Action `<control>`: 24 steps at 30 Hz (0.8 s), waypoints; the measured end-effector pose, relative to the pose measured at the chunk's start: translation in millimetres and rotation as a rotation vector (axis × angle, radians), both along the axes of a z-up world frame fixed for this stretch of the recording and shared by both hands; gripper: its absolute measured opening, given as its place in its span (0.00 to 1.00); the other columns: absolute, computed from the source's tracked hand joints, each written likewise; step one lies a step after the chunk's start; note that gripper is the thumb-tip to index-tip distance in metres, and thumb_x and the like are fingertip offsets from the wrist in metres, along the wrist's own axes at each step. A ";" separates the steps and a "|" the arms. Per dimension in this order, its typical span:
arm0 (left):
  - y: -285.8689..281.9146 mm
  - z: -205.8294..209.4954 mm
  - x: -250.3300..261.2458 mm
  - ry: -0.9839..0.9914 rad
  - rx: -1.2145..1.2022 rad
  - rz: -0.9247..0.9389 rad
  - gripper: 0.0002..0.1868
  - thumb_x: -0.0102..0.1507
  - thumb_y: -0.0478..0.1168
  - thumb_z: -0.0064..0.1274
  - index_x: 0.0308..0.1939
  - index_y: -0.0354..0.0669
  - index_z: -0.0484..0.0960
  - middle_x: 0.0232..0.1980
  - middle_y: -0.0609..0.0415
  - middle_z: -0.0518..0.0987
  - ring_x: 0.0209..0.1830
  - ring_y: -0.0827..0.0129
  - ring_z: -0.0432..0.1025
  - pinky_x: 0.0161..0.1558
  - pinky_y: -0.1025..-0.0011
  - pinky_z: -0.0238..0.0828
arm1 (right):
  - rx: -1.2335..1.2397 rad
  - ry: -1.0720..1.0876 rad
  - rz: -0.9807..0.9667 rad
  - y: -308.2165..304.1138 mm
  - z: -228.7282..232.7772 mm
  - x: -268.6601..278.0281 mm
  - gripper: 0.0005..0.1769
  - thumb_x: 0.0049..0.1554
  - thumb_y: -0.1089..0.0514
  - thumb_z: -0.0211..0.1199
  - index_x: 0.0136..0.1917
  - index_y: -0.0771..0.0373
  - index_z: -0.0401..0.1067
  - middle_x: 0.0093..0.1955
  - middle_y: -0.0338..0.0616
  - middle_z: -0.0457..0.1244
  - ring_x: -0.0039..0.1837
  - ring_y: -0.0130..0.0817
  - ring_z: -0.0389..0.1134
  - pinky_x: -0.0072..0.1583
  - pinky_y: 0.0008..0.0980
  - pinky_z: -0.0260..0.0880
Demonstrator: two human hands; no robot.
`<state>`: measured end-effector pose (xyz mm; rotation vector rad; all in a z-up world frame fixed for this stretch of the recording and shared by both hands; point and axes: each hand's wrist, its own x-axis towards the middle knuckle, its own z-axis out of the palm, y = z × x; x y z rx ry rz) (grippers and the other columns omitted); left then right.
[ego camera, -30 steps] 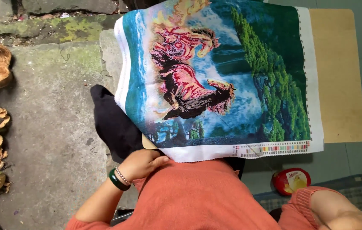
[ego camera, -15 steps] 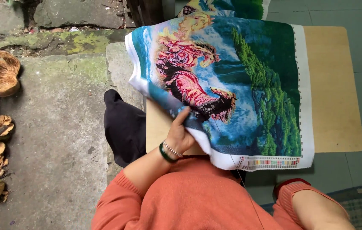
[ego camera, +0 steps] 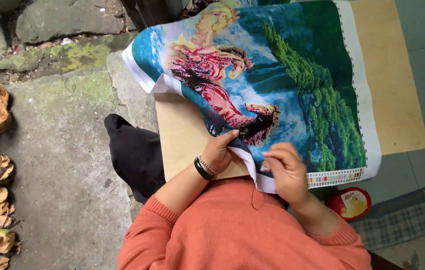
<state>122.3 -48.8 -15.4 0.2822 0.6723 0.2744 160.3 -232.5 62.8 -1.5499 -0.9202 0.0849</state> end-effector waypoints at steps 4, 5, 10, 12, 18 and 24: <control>-3.7 -12.8 -9.3 -0.040 0.073 0.023 0.09 0.54 0.24 0.64 0.37 0.36 0.85 0.35 0.48 0.84 0.38 0.57 0.82 0.45 0.61 0.81 | -0.083 0.028 -0.017 20.5 -37.8 -18.9 0.08 0.62 0.68 0.60 0.53 0.65 0.78 0.49 0.47 0.61 0.51 0.44 0.68 0.55 0.38 0.69; -2.6 -41.1 -15.2 -0.033 0.073 0.020 0.09 0.54 0.24 0.64 0.37 0.36 0.85 0.35 0.48 0.84 0.38 0.57 0.82 0.45 0.61 0.81 | -0.083 0.035 -0.020 21.0 -45.4 -21.8 0.08 0.62 0.68 0.60 0.53 0.65 0.78 0.49 0.47 0.61 0.51 0.44 0.68 0.55 0.38 0.69; -4.1 -101.1 -38.0 -0.025 0.002 0.019 0.06 0.55 0.21 0.60 0.31 0.32 0.84 0.31 0.44 0.82 0.34 0.55 0.81 0.47 0.57 0.80 | -0.185 0.031 0.276 27.0 -74.6 -33.1 0.06 0.60 0.64 0.63 0.50 0.60 0.79 0.57 0.48 0.66 0.57 0.49 0.71 0.58 0.43 0.71; -1.0 -103.2 -39.2 0.002 0.017 0.001 0.05 0.55 0.21 0.60 0.31 0.30 0.84 0.31 0.42 0.83 0.34 0.54 0.81 0.44 0.57 0.81 | -0.186 0.046 0.293 30.7 -65.1 -31.7 0.05 0.61 0.64 0.62 0.49 0.61 0.78 0.55 0.49 0.66 0.56 0.51 0.71 0.58 0.44 0.71; -0.2 -87.0 -30.4 0.026 0.123 -0.006 0.06 0.54 0.22 0.61 0.34 0.30 0.85 0.32 0.43 0.83 0.35 0.54 0.81 0.42 0.59 0.81 | -0.178 0.050 0.147 23.8 -60.0 -7.7 0.09 0.59 0.68 0.63 0.50 0.62 0.81 0.48 0.47 0.64 0.47 0.42 0.71 0.52 0.42 0.72; 2.9 -29.5 -24.3 0.004 0.208 0.020 0.10 0.52 0.20 0.63 0.37 0.29 0.86 0.34 0.41 0.84 0.36 0.51 0.81 0.42 0.56 0.82 | -0.288 -0.087 -0.096 33.3 -40.7 17.1 0.11 0.58 0.66 0.67 0.55 0.61 0.80 0.44 0.44 0.66 0.44 0.42 0.72 0.45 0.36 0.73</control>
